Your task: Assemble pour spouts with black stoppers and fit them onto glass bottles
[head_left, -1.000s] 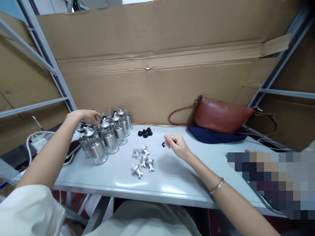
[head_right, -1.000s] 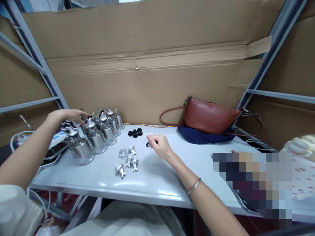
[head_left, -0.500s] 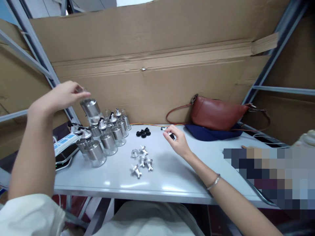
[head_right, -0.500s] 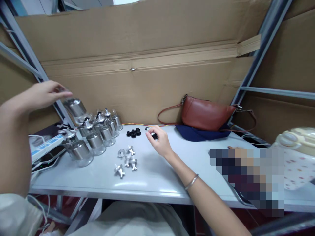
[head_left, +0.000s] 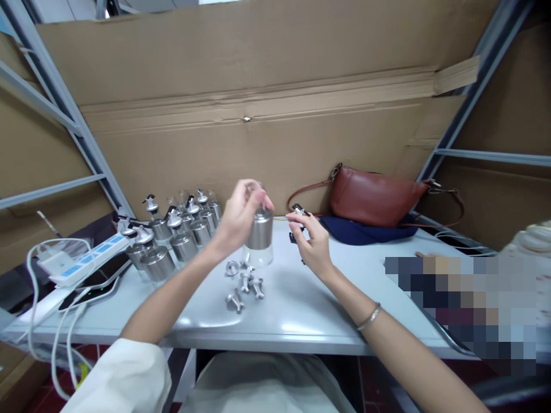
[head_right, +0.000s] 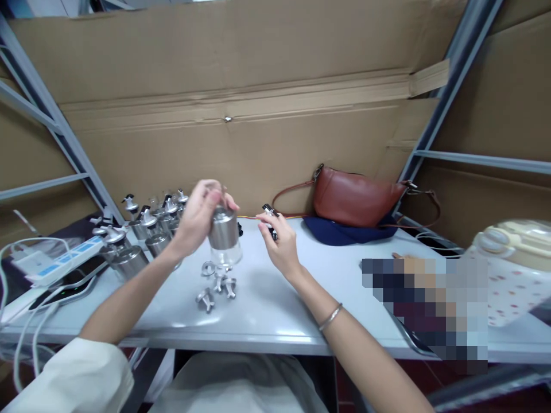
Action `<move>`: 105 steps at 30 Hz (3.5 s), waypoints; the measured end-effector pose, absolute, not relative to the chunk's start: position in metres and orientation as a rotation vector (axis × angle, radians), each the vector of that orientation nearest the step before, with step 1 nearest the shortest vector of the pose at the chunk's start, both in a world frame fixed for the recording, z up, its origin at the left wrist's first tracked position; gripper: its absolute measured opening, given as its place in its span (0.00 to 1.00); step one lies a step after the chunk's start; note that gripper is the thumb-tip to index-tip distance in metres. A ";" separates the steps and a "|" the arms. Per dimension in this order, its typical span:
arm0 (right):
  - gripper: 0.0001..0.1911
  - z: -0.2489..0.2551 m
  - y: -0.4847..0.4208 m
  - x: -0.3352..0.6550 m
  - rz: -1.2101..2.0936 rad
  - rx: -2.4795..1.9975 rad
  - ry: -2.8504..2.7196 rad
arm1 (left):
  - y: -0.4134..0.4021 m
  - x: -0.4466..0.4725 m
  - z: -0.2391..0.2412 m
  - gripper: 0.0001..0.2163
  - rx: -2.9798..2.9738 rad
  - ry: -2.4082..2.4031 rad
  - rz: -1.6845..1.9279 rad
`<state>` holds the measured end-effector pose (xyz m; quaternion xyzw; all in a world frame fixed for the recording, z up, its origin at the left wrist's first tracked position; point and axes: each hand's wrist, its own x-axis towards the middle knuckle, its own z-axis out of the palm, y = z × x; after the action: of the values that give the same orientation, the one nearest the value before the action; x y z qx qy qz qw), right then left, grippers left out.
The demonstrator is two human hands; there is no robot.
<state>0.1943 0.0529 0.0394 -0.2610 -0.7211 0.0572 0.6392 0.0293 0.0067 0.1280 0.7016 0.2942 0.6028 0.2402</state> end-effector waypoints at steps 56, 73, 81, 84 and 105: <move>0.13 0.032 0.043 0.189 -0.094 -0.294 -1.861 | 0.029 0.058 0.061 0.16 1.198 0.528 1.019; 0.11 0.032 0.039 0.186 -0.180 -0.277 -1.825 | 0.032 0.049 0.052 0.17 1.311 0.585 0.988; 0.13 0.029 0.041 0.191 -0.219 -0.252 -1.834 | 0.036 0.048 0.038 0.25 1.489 0.523 1.010; 0.15 0.029 0.043 0.193 -0.221 -0.242 -1.858 | 0.036 0.048 0.034 0.31 1.563 0.629 1.005; 0.24 0.032 0.052 0.192 0.020 -0.268 -1.651 | -0.050 -0.006 0.124 0.18 2.173 0.948 1.432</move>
<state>0.1917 0.0523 0.0318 -0.1188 -0.7325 0.0087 0.6703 -0.0062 -0.0498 0.1243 0.7711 0.3362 0.5082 0.1849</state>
